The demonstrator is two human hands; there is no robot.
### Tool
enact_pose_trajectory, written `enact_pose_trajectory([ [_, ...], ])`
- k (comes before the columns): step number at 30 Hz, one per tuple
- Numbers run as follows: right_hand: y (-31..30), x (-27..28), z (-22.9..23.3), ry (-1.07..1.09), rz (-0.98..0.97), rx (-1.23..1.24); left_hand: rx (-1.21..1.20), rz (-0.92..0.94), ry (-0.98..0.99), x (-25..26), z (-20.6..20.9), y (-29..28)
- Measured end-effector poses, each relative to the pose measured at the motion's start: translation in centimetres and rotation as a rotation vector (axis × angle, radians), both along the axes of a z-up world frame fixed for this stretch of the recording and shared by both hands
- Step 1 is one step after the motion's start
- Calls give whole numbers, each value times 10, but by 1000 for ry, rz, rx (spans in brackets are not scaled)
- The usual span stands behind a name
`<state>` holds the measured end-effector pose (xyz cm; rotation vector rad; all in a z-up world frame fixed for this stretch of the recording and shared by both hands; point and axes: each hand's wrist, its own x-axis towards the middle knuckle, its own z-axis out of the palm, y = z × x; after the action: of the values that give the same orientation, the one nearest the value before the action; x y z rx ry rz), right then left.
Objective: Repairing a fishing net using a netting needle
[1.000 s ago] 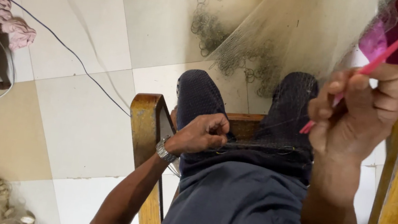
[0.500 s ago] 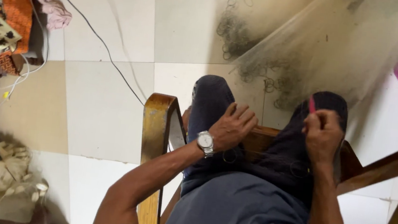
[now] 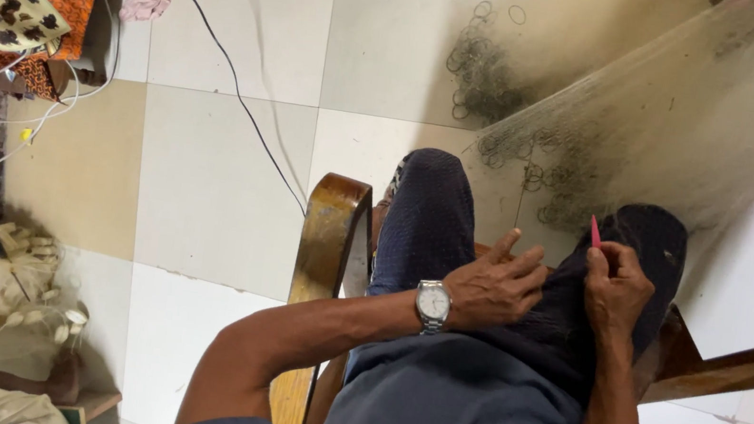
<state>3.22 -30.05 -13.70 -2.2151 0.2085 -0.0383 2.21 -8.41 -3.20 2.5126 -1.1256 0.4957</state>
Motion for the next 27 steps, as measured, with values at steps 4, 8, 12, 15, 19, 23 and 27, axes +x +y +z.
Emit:
enact_pose_trajectory([
  [4, -2, 0, -4, -15, -9, -16, -53, 18, 14, -4, -9, -7],
  [8, -6, 0, -10, -24, -1, -23, -91, 20, -24, -3, -8, -8],
  [12, -10, -1, -13, 4, -2, 30, -25, 95, -96, 4, 16, -2],
  [15, -7, 0, -5, 14, -17, 27, -110, -5, -32, -1, -7, -13],
  [19, -11, -1, -9, 9, -32, 39, -67, 32, -76, 7, 13, -7],
  [23, -8, -1, 5, 25, -58, 113, -99, -14, -24, 4, 0, -13],
  [27, 10, -6, 60, 42, -62, 205, -113, 12, 113, 0, -15, -16],
])
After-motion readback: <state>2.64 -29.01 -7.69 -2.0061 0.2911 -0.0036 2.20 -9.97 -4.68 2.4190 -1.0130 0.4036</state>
